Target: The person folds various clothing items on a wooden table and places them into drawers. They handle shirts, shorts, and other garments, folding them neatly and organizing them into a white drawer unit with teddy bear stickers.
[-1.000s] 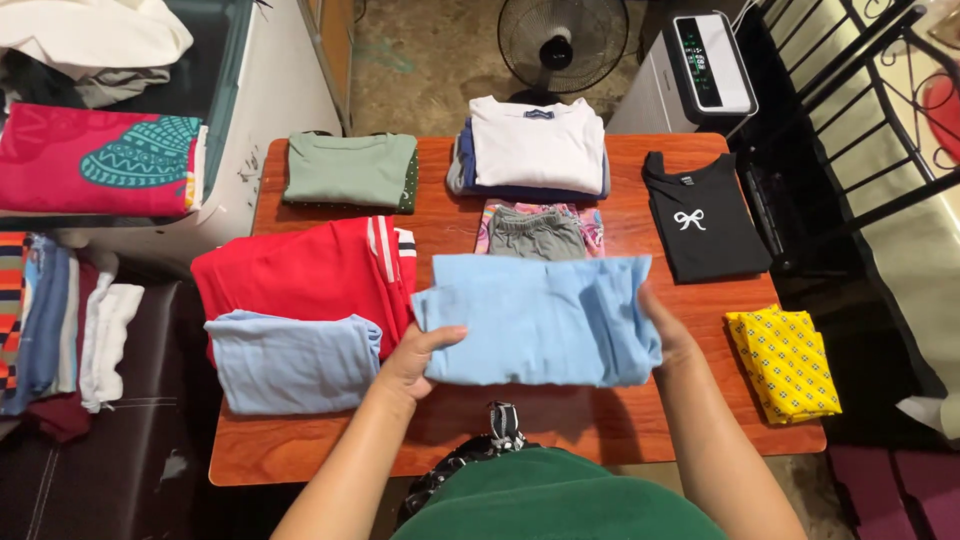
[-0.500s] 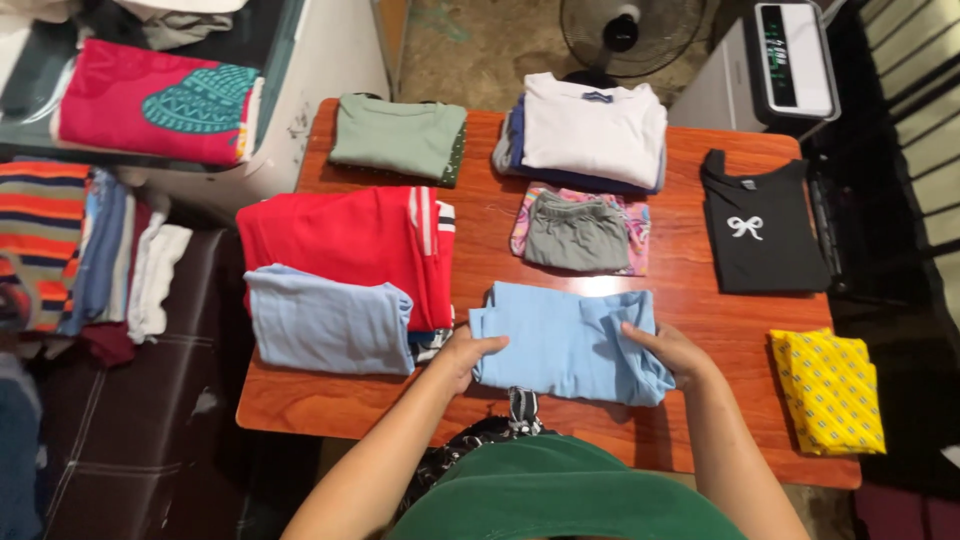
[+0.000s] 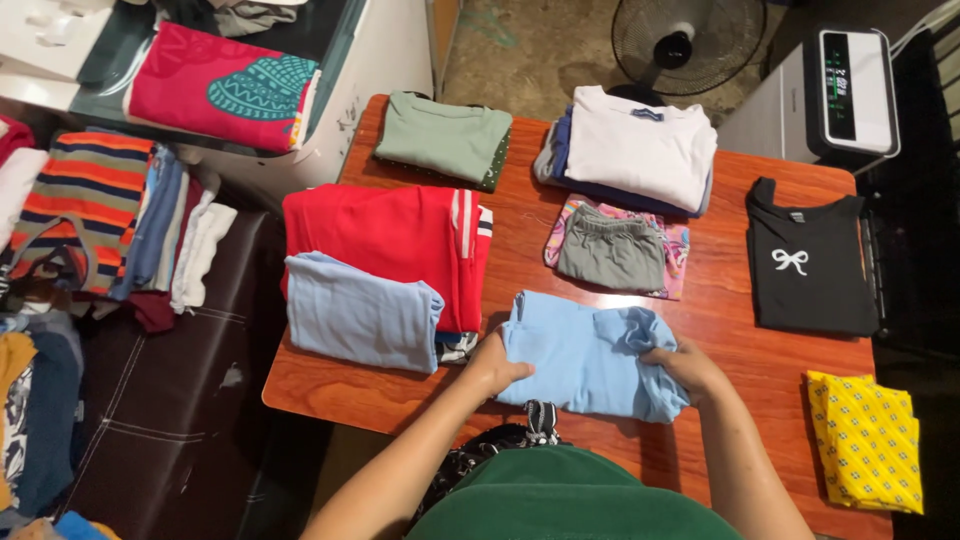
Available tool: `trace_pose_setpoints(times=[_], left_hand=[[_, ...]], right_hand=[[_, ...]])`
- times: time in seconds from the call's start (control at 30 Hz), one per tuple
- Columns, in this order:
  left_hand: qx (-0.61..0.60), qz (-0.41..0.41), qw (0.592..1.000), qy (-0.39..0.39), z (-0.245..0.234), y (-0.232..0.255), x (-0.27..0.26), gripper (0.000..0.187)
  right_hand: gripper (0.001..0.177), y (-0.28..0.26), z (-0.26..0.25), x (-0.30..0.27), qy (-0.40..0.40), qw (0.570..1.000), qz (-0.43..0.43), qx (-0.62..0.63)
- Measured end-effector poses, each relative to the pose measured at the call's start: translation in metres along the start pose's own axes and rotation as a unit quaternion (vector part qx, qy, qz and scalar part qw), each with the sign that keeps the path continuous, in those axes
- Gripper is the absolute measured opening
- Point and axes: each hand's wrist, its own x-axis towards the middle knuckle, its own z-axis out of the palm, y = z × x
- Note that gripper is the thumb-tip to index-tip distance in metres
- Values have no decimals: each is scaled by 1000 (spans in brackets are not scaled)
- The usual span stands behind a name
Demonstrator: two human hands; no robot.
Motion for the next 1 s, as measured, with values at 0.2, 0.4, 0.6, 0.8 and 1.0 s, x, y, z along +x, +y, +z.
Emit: trace_pose_setpoints(times=[0.2,0.4,0.6,0.8,1.0], left_hand=[[-14,10,1000,25,-1,1,12,77],[6,74,997,7,-7,5,14,84],[-54,36,990,-127,-46,42,-13,78],[-159,109,969,152,-127,68,-30,35],[120,146,840,508,-204,18,-56,47]], right_hand=[[27,-31,-24,13,9,997,-42,-61],[30,-110,-28,-15,-69,978,-179,-88],[34,-256,14,-76,-127,931,-269,-210],[32,-380,79,-53,-31,904,-358,-233],[35,-418,208,44,-165,907,-387,-16]])
